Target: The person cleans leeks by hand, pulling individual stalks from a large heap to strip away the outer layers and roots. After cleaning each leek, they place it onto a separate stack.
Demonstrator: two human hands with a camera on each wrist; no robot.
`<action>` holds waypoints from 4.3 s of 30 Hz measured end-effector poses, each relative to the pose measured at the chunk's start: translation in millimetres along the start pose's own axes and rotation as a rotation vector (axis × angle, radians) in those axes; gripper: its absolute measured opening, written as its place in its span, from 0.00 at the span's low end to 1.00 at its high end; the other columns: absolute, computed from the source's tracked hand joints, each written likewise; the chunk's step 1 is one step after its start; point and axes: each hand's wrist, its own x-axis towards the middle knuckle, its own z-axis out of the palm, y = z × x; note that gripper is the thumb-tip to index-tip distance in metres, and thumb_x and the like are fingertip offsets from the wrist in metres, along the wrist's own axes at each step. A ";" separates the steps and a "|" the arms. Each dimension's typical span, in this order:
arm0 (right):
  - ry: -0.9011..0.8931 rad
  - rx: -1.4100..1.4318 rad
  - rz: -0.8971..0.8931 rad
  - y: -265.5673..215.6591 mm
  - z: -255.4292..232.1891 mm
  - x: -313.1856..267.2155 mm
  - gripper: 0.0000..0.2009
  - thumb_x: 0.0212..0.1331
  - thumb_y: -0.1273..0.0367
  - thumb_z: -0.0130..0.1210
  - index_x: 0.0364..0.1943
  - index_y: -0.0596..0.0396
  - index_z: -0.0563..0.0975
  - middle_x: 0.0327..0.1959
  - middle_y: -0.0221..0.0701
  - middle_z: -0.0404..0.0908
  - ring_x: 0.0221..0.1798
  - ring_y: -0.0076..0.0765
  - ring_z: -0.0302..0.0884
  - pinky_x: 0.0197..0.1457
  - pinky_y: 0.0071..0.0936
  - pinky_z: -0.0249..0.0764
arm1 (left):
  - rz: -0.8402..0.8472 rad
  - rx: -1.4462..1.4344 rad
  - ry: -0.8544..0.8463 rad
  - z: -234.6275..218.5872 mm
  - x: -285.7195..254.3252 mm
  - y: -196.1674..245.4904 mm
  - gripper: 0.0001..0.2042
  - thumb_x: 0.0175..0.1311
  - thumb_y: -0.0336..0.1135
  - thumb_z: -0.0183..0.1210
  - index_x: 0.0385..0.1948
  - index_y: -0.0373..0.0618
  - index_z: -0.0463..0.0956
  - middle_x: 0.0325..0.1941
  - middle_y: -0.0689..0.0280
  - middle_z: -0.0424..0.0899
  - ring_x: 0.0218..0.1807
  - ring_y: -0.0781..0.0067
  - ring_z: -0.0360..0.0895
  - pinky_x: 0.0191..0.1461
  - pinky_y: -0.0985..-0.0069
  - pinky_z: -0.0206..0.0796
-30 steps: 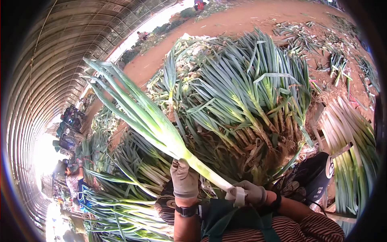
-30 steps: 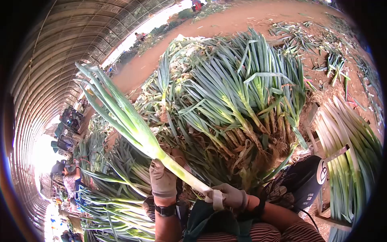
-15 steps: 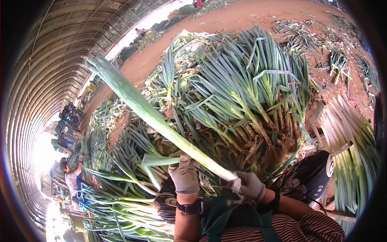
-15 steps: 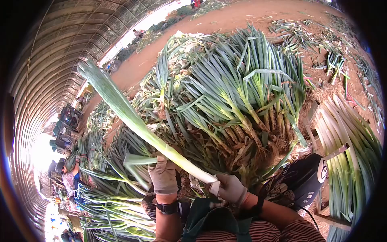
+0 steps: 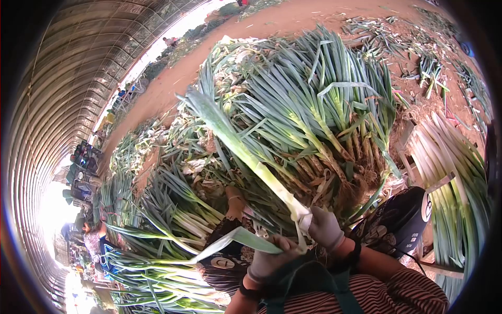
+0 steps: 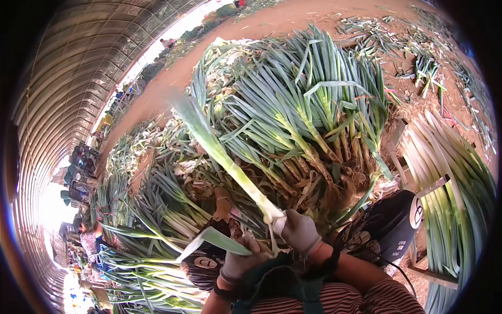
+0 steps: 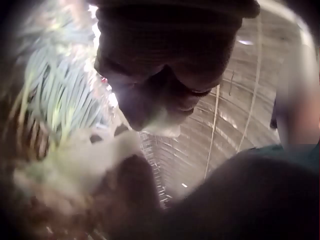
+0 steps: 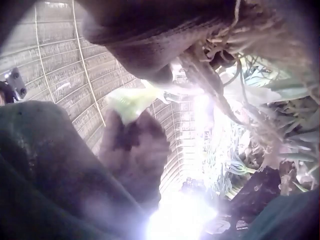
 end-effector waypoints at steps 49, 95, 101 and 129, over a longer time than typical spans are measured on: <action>0.120 0.039 -0.162 8.3 -0.6 7.9 0.13 0.49 0.69 0.65 0.35 0.59 0.74 0.29 0.44 0.79 0.32 0.53 0.79 0.33 0.35 0.74 | 0.442 0.688 -0.452 52.1 20.9 25.3 0.05 0.51 0.27 0.66 0.27 0.43 0.78 0.34 0.60 0.83 0.33 0.65 0.82 0.36 0.74 0.73; -0.523 -0.413 -0.760 -94.1 -78.5 39.1 0.23 0.56 0.64 0.60 0.55 0.60 0.73 0.43 0.43 0.81 0.46 0.48 0.80 0.48 0.37 0.76 | 0.511 -1.010 0.447 -186.8 66.9 24.8 0.18 0.69 0.48 0.54 0.40 0.38 0.72 0.20 0.76 0.68 0.21 0.85 0.64 0.29 0.80 0.63; -1.053 0.136 -0.287 -111.2 41.2 84.6 0.30 0.68 0.48 0.43 0.55 0.65 0.69 0.39 0.41 0.81 0.42 0.35 0.81 0.50 0.32 0.76 | 0.534 -1.256 0.237 -162.2 94.2 5.1 0.21 0.69 0.53 0.53 0.38 0.39 0.72 0.20 0.77 0.66 0.20 0.85 0.62 0.27 0.81 0.60; -0.236 -1.083 -1.103 -128.7 -2.5 0.0 0.16 0.56 0.60 0.55 0.44 0.54 0.74 0.31 0.32 0.72 0.36 0.36 0.75 0.38 0.31 0.74 | 0.282 -0.997 0.852 -152.5 78.9 38.9 0.15 0.68 0.54 0.53 0.31 0.54 0.66 0.18 0.72 0.65 0.17 0.78 0.62 0.20 0.77 0.62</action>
